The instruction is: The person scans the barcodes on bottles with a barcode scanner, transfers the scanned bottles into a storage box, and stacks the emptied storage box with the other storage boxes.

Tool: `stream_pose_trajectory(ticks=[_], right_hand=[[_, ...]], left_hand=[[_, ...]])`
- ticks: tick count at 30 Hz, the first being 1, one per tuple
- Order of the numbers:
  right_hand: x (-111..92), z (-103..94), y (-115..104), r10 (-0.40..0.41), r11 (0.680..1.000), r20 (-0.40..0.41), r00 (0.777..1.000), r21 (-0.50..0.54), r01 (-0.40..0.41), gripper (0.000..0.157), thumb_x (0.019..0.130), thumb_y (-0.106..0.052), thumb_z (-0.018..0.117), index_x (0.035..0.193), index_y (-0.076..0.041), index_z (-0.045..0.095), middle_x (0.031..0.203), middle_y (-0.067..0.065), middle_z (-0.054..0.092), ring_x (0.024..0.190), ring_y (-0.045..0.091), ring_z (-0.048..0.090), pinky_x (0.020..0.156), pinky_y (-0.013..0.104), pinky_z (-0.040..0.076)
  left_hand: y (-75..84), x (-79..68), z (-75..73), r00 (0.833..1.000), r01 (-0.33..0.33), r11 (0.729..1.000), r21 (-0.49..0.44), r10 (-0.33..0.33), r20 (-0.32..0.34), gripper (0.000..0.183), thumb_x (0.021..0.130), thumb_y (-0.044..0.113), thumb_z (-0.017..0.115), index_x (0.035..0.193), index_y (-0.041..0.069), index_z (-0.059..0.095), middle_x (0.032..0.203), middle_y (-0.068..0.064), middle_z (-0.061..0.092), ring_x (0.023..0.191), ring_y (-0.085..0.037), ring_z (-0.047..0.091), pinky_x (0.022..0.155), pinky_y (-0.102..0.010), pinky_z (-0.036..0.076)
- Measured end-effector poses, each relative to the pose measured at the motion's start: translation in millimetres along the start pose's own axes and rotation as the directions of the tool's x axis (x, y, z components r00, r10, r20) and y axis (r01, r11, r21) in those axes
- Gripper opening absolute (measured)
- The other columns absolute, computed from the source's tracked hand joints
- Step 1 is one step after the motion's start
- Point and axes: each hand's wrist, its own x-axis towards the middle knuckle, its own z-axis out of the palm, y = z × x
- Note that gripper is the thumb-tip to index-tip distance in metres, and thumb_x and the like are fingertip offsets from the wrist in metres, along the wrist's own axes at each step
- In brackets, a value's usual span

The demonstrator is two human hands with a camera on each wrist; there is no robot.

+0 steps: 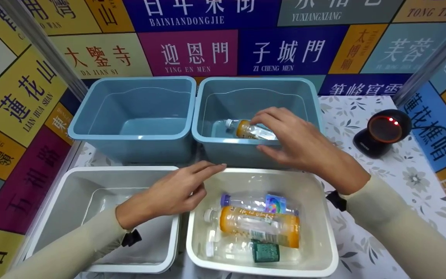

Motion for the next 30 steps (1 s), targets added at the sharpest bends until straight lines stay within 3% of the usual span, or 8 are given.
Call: stream_pose_trajectory(ticks=[3, 6, 8, 18, 30], right_hand=[[-1.7, 1.5, -2.4, -0.026, 1.000, -0.017, 1.000, -0.005, 0.026, 0.064, 0.082, -0.015, 0.095, 0.140, -0.020, 0.069, 0.147, 0.006, 0.066, 0.135, 0.029, 0.063, 0.109, 0.034, 0.057], [-4.2, 2.1, -5.5, -0.039, 0.999, -0.031, 0.999, -0.002, 0.039, 0.065, 0.080, -0.016, 0.095, 0.140, -0.021, 0.069, 0.148, 0.006, 0.066, 0.135, 0.029, 0.062, 0.114, 0.016, 0.046], [-6.1, 2.1, -8.3, -0.039, 0.999, -0.036, 0.999, -0.004, 0.039, 0.066, 0.080, -0.017, 0.096, 0.140, -0.021, 0.069, 0.148, 0.005, 0.066, 0.136, 0.028, 0.062, 0.114, 0.019, 0.047], [-14.5, 6.0, -20.1, -0.055, 0.997, -0.053, 0.997, 0.043, 0.057, 0.065, 0.078, -0.016, 0.096, 0.137, -0.019, 0.071, 0.146, 0.005, 0.068, 0.136, 0.028, 0.062, 0.117, 0.006, 0.029], [-28.8, 8.3, -33.6, -0.086, 0.993, -0.026, 0.996, 0.080, 0.088, 0.067, 0.077, -0.017, 0.097, 0.139, -0.021, 0.071, 0.146, 0.002, 0.068, 0.133, 0.024, 0.065, 0.114, 0.004, 0.034]], left_hand=[[-0.4, -0.5, 0.3, 1.000, 0.004, 1.000, 0.001, -0.004, -0.001, 0.064, 0.099, 0.009, 0.059, 0.162, 0.013, 0.050, 0.142, -0.008, 0.067, 0.100, -0.018, 0.072, 0.078, -0.034, 0.063], [-0.1, -1.1, 0.8, 1.000, 0.008, 1.000, 0.003, -0.008, 0.002, 0.063, 0.099, 0.009, 0.058, 0.162, 0.013, 0.050, 0.142, -0.008, 0.067, 0.099, -0.018, 0.072, 0.077, -0.034, 0.063], [0.3, -1.5, 0.6, 1.000, 0.008, 1.000, 0.008, -0.008, 0.000, 0.063, 0.099, 0.010, 0.057, 0.162, 0.013, 0.050, 0.142, -0.008, 0.067, 0.099, -0.018, 0.073, 0.077, -0.035, 0.063], [0.4, -0.2, -0.6, 1.000, 0.002, 1.000, 0.012, -0.002, -0.007, 0.064, 0.098, 0.009, 0.058, 0.162, 0.013, 0.050, 0.141, -0.008, 0.067, 0.098, -0.018, 0.073, 0.075, -0.034, 0.063], [1.0, 1.0, -0.9, 1.000, 0.002, 1.000, 0.001, -0.002, 0.000, 0.064, 0.099, 0.009, 0.059, 0.162, 0.012, 0.051, 0.142, -0.009, 0.067, 0.099, -0.019, 0.073, 0.079, -0.035, 0.064]])
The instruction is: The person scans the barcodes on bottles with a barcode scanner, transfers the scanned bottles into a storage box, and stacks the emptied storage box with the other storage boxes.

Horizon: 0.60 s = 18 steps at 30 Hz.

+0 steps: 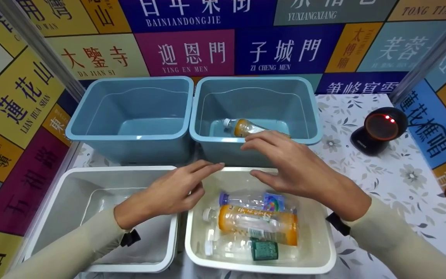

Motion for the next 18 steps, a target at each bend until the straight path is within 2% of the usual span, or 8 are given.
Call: stream_pose_trajectory(ticks=[11, 18], right_hand=[[-12.8, 5.4, -14.7, 0.040, 0.999, 0.117, 0.992, 0.009, -0.042, 0.065, 0.083, -0.029, 0.095, 0.141, -0.031, 0.067, 0.149, -0.007, 0.064, 0.137, 0.018, 0.063, 0.115, 0.006, 0.034], [-15.3, 8.4, -22.8, 0.008, 1.000, 0.142, 0.990, 0.025, -0.011, 0.063, 0.083, -0.030, 0.095, 0.140, -0.031, 0.067, 0.146, -0.007, 0.066, 0.134, 0.016, 0.063, 0.113, 0.006, 0.039]], left_hand=[[-1.2, -0.1, -0.2, 1.000, 0.001, 1.000, 0.005, -0.001, 0.005, 0.063, 0.100, 0.010, 0.059, 0.162, 0.013, 0.050, 0.142, -0.009, 0.067, 0.103, -0.018, 0.073, 0.083, -0.035, 0.064], [-1.2, -0.4, -0.6, 1.000, -0.002, 1.000, 0.001, 0.002, 0.008, 0.063, 0.101, 0.010, 0.057, 0.163, 0.014, 0.049, 0.140, -0.008, 0.067, 0.100, -0.017, 0.071, 0.081, -0.034, 0.063]])
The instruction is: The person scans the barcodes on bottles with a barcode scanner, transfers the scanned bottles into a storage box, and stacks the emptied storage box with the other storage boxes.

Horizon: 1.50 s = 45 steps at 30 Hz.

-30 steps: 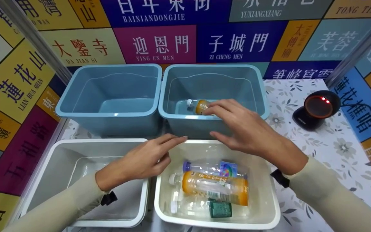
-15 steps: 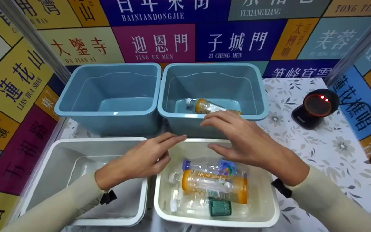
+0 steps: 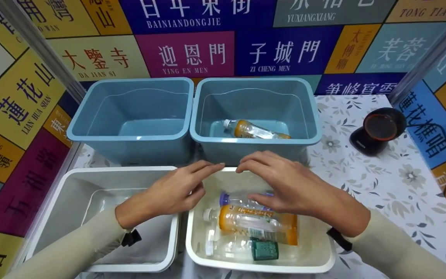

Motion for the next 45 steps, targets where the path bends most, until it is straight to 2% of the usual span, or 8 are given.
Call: stream_pose_trajectory(ticks=[5, 9, 14, 19, 23, 30, 42, 45], right_hand=[[-0.9, 1.0, -5.3, 0.006, 1.000, 0.041, 0.999, -0.008, -0.006, 0.065, 0.084, -0.032, 0.094, 0.142, -0.032, 0.066, 0.147, -0.008, 0.065, 0.132, 0.015, 0.064, 0.104, 0.026, 0.058], [-1.2, 2.9, -7.6, -0.016, 1.000, 0.075, 0.997, -0.008, 0.016, 0.065, 0.083, -0.033, 0.095, 0.141, -0.031, 0.065, 0.145, -0.008, 0.066, 0.127, 0.014, 0.066, 0.093, 0.040, 0.064], [-0.5, 7.4, -8.7, -0.074, 0.997, 0.122, 0.990, 0.010, 0.073, 0.063, 0.084, -0.031, 0.094, 0.140, -0.028, 0.065, 0.141, -0.006, 0.067, 0.122, 0.015, 0.068, 0.090, 0.042, 0.064], [-2.8, 13.4, -11.5, -0.075, 0.997, 0.199, 0.977, 0.002, 0.076, 0.060, 0.085, -0.038, 0.092, 0.138, -0.031, 0.065, 0.137, -0.008, 0.068, 0.112, 0.012, 0.070, 0.085, 0.037, 0.064], [-2.0, 18.0, -14.4, -0.082, 0.996, 0.282, 0.956, 0.042, 0.074, 0.057, 0.086, -0.039, 0.091, 0.136, -0.030, 0.065, 0.131, -0.009, 0.067, 0.107, 0.008, 0.067, 0.085, 0.035, 0.063], [0.0, 25.2, -18.5, -0.102, 0.995, 0.342, 0.934, 0.019, 0.102, 0.062, 0.080, -0.040, 0.095, 0.132, -0.027, 0.065, 0.133, -0.004, 0.066, 0.117, 0.015, 0.067, 0.094, 0.041, 0.062], [-1.1, 29.1, -17.1, -0.069, 0.998, 0.443, 0.894, 0.023, 0.065, 0.071, 0.079, -0.042, 0.096, 0.140, -0.026, 0.062, 0.135, 0.000, 0.066, 0.120, 0.022, 0.066, 0.094, 0.045, 0.062], [0.5, 28.3, -18.3, -0.024, 0.999, 0.497, 0.868, 0.031, 0.010, 0.074, 0.080, -0.040, 0.096, 0.144, -0.026, 0.061, 0.137, 0.000, 0.065, 0.121, 0.022, 0.066, 0.094, 0.046, 0.062]], left_hand=[[0.1, 0.2, 0.7, 1.000, -0.007, 1.000, 0.001, 0.007, -0.004, 0.062, 0.100, 0.010, 0.058, 0.162, 0.012, 0.050, 0.140, -0.009, 0.067, 0.098, -0.016, 0.070, 0.078, -0.034, 0.062], [0.0, 0.9, 1.3, 1.000, -0.006, 1.000, -0.005, 0.006, 0.000, 0.062, 0.100, 0.010, 0.058, 0.162, 0.012, 0.050, 0.139, -0.008, 0.067, 0.096, -0.015, 0.068, 0.077, -0.032, 0.062], [0.1, 0.4, 0.9, 1.000, 0.001, 1.000, -0.011, -0.001, 0.006, 0.063, 0.101, 0.010, 0.059, 0.163, 0.012, 0.050, 0.141, -0.008, 0.067, 0.097, -0.016, 0.070, 0.079, -0.032, 0.062], [0.2, -0.2, 1.8, 1.000, 0.003, 1.000, -0.006, -0.003, 0.003, 0.062, 0.101, 0.010, 0.059, 0.162, 0.012, 0.050, 0.141, -0.009, 0.067, 0.098, -0.016, 0.070, 0.078, -0.033, 0.063], [0.5, -0.1, 2.2, 1.000, -0.002, 1.000, 0.006, 0.002, -0.010, 0.062, 0.100, 0.010, 0.058, 0.162, 0.013, 0.050, 0.142, -0.008, 0.067, 0.099, -0.017, 0.071, 0.077, -0.035, 0.063], [0.4, -0.2, 2.1, 1.000, 0.002, 1.000, 0.008, -0.002, -0.011, 0.062, 0.101, 0.010, 0.057, 0.162, 0.013, 0.050, 0.143, -0.008, 0.067, 0.099, -0.018, 0.072, 0.077, -0.036, 0.063], [0.6, -0.8, 2.4, 1.000, 0.000, 1.000, 0.012, 0.000, -0.014, 0.063, 0.100, 0.010, 0.058, 0.162, 0.013, 0.051, 0.142, -0.009, 0.067, 0.099, -0.018, 0.073, 0.077, -0.033, 0.063], [1.0, -1.0, 1.9, 1.000, 0.004, 1.000, 0.013, -0.004, -0.015, 0.063, 0.100, 0.010, 0.059, 0.162, 0.013, 0.050, 0.142, -0.009, 0.067, 0.099, -0.018, 0.073, 0.075, -0.034, 0.063]])
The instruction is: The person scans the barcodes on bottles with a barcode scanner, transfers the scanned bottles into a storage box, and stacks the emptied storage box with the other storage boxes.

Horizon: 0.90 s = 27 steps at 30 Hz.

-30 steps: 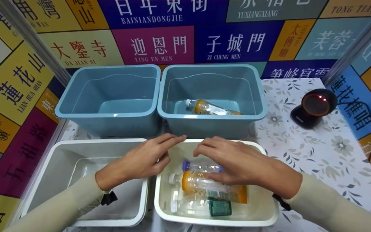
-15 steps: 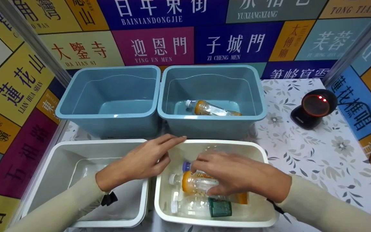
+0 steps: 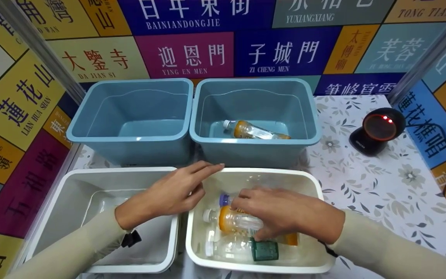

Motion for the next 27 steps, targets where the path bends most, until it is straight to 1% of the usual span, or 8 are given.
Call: stream_pose_trajectory(ticks=[3, 5, 11, 18, 21, 27], right_hand=[[0.4, -1.2, -1.4, 0.050, 0.998, 0.059, 0.997, 0.036, -0.052, 0.077, 0.081, -0.038, 0.096, 0.147, -0.026, 0.060, 0.139, 0.001, 0.065, 0.123, 0.022, 0.066, 0.094, 0.047, 0.063], [-0.2, -1.2, -1.9, 0.062, 0.997, 0.071, 0.996, 0.045, -0.066, 0.077, 0.081, -0.037, 0.095, 0.148, -0.026, 0.059, 0.139, 0.001, 0.065, 0.122, 0.021, 0.066, 0.093, 0.046, 0.063], [-3.4, 0.9, -1.9, -0.003, 1.000, 0.003, 1.000, 0.028, 0.003, 0.074, 0.083, -0.033, 0.094, 0.147, -0.026, 0.058, 0.134, -0.002, 0.067, 0.115, 0.018, 0.068, 0.089, 0.043, 0.063], [-3.9, 0.3, -3.3, 0.013, 0.999, 0.026, 1.000, 0.039, -0.014, 0.073, 0.085, -0.028, 0.091, 0.149, -0.027, 0.057, 0.139, 0.000, 0.067, 0.122, 0.021, 0.069, 0.096, 0.048, 0.062], [-5.1, 0.5, -3.7, -0.002, 0.999, 0.006, 1.000, 0.034, 0.001, 0.072, 0.084, -0.026, 0.091, 0.148, -0.026, 0.058, 0.140, 0.001, 0.067, 0.123, 0.022, 0.068, 0.098, 0.048, 0.061], [-6.7, -1.7, -5.7, -0.019, 0.999, -0.023, 1.000, 0.030, 0.020, 0.070, 0.083, -0.025, 0.091, 0.146, -0.027, 0.059, 0.139, -0.001, 0.068, 0.123, 0.020, 0.067, 0.097, 0.046, 0.062]], left_hand=[[0.4, 0.2, 0.0, 1.000, -0.004, 1.000, -0.002, 0.004, 0.001, 0.063, 0.099, 0.009, 0.059, 0.162, 0.013, 0.050, 0.142, -0.009, 0.068, 0.097, -0.017, 0.073, 0.073, -0.033, 0.063], [0.7, 0.2, -0.1, 1.000, -0.008, 1.000, -0.003, 0.008, 0.003, 0.063, 0.099, 0.009, 0.059, 0.162, 0.013, 0.050, 0.141, -0.009, 0.068, 0.096, -0.017, 0.072, 0.072, -0.032, 0.062], [1.3, 0.4, -1.1, 1.000, -0.007, 1.000, 0.006, 0.007, 0.006, 0.062, 0.100, 0.009, 0.057, 0.162, 0.012, 0.051, 0.140, -0.008, 0.067, 0.095, -0.017, 0.070, 0.074, -0.035, 0.062], [0.7, 0.5, -0.8, 1.000, -0.007, 1.000, 0.003, 0.007, 0.006, 0.062, 0.100, 0.010, 0.058, 0.161, 0.012, 0.051, 0.139, -0.008, 0.068, 0.096, -0.017, 0.071, 0.075, -0.035, 0.062], [0.4, 0.3, -0.8, 1.000, -0.006, 1.000, 0.001, 0.006, 0.007, 0.061, 0.101, 0.010, 0.058, 0.161, 0.012, 0.051, 0.140, -0.008, 0.068, 0.098, -0.018, 0.071, 0.076, -0.035, 0.063], [-0.3, 0.1, -0.9, 1.000, -0.002, 1.000, -0.011, 0.002, 0.006, 0.061, 0.101, 0.010, 0.058, 0.162, 0.013, 0.051, 0.140, -0.008, 0.068, 0.098, -0.017, 0.071, 0.076, -0.035, 0.063]])
